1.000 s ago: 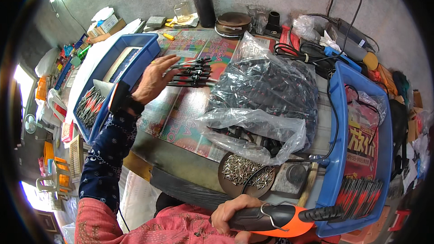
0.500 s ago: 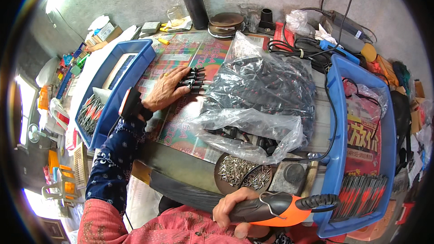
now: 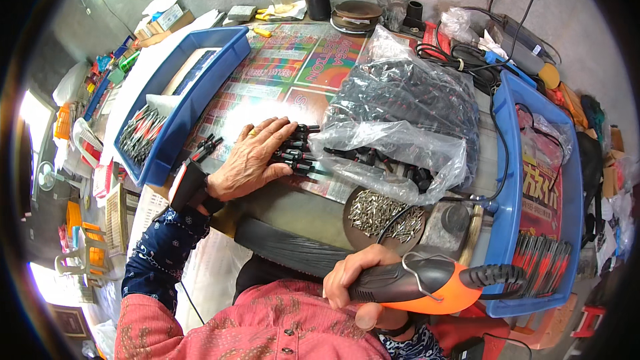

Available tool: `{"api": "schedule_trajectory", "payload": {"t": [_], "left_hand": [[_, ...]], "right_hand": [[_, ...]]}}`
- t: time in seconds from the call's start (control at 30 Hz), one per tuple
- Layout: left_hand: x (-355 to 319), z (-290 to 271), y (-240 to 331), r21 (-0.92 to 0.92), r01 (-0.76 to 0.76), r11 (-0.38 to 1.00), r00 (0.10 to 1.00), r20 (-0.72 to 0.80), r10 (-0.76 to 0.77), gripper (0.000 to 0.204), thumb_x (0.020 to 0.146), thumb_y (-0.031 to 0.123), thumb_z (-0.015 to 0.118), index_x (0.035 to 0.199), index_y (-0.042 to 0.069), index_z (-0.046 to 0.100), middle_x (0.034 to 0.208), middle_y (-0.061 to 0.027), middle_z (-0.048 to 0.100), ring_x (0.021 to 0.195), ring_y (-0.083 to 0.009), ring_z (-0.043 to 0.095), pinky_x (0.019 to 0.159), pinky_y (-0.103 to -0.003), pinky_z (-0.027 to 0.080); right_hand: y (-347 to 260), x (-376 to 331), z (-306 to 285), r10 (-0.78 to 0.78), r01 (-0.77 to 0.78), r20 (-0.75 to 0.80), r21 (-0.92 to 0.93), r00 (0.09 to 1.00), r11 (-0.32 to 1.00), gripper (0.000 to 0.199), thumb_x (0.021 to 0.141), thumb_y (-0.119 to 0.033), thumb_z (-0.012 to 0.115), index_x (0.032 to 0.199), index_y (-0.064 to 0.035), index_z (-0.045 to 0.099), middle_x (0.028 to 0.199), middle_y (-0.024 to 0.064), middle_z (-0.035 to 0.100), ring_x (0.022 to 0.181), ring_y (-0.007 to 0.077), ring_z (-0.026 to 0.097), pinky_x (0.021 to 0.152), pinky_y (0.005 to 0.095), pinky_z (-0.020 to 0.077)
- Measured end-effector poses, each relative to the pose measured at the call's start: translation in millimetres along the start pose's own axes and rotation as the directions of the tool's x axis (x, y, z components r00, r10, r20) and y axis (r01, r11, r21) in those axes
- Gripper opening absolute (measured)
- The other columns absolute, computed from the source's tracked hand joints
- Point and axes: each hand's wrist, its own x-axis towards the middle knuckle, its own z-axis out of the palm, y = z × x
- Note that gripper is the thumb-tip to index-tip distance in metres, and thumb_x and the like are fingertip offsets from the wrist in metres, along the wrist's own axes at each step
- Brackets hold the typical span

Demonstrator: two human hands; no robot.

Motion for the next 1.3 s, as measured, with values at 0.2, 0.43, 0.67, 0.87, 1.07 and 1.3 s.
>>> {"api": "schedule_trajectory", "payload": {"t": [0.2,0.43,0.67,0.87,1.07,1.3], "left_hand": [[-16,-7,4,-0.121,-0.037,0.992,0.997,-0.07,0.029,0.067,0.082,0.036,0.062,0.135,0.004,0.036,0.136,-0.0199,0.04,0.128,-0.0354,0.034,0.103,-0.05,0.026],[-30,-9,-7,-0.223,-0.101,0.97,0.98,-0.188,0.059,0.046,0.08,0.009,0.062,0.124,0.004,0.051,0.131,-0.0191,0.045,0.122,-0.0368,0.041,0.102,-0.043,0.033],[-29,-1,-9,-0.232,-0.134,0.964,0.951,-0.303,0.059,0.031,0.078,0.005,0.062,0.108,0.005,0.059,0.121,-0.0144,0.054,0.114,-0.0335,0.047,0.098,-0.043,0.034],[-31,1,-4,-0.134,-0.1,0.986,0.916,-0.398,0.039,0.021,0.077,0.002,0.061,0.098,0.005,0.06,0.113,-0.0123,0.059,0.11,-0.0302,0.052,0.097,-0.045,0.036],[-45,-15,6,-0.156,-0.109,0.982,0.898,-0.438,0.03,0.022,0.08,0.004,0.059,0.102,0.006,0.056,0.097,-0.0098,0.061,0.095,-0.0287,0.058,0.093,-0.045,0.037],[-97,-39,51,-0.679,0.04,0.733,0.931,-0.241,-0.275,0.021,0.081,0.0,0.064,0.101,0.001,0.057,0.075,-0.0051,0.061,0.056,-0.011,0.058,0.05,-0.023,0.046]], "right_hand": [[3,7,13,-0.045,0.05,0.039,-0.157,0.998,0.986,0.055,0.074,-0.046,0.074,0.089,-0.0031,0.043,0.06,0.0068,0.053,0.051,0.0187,0.055,0.055,0.0343,0.0501],[8,18,27,-0.058,0.061,0.02,-0.192,0.998,0.979,0.057,0.07,-0.047,0.077,0.088,-0.0037,0.044,0.059,0.0066,0.053,0.049,0.0195,0.055,0.053,0.0346,0.049],[9,22,38,-0.069,0.071,0.015,-0.224,0.997,0.972,0.058,0.068,-0.044,0.078,0.091,-0.0028,0.044,0.061,0.0068,0.054,0.052,0.0191,0.055,0.055,0.0341,0.0488],[6,28,45,-0.123,0.12,0.015,-0.348,0.992,0.93,0.059,0.071,-0.051,0.074,0.089,-0.0045,0.043,0.059,0.0056,0.052,0.047,0.0189,0.054,0.053,0.0341,0.0486],[4,32,52,-0.136,0.147,0.055,-0.419,0.989,0.896,0.059,0.07,-0.051,0.074,0.09,-0.0052,0.042,0.058,0.0053,0.051,0.047,0.0185,0.054,0.052,0.0341,0.0482],[9,37,63,-0.153,0.203,0.144,-0.458,0.978,0.865,0.062,0.068,-0.051,0.076,0.091,-0.005,0.043,0.06,0.0049,0.051,0.049,0.0176,0.053,0.055,0.0328,0.0476]]}}
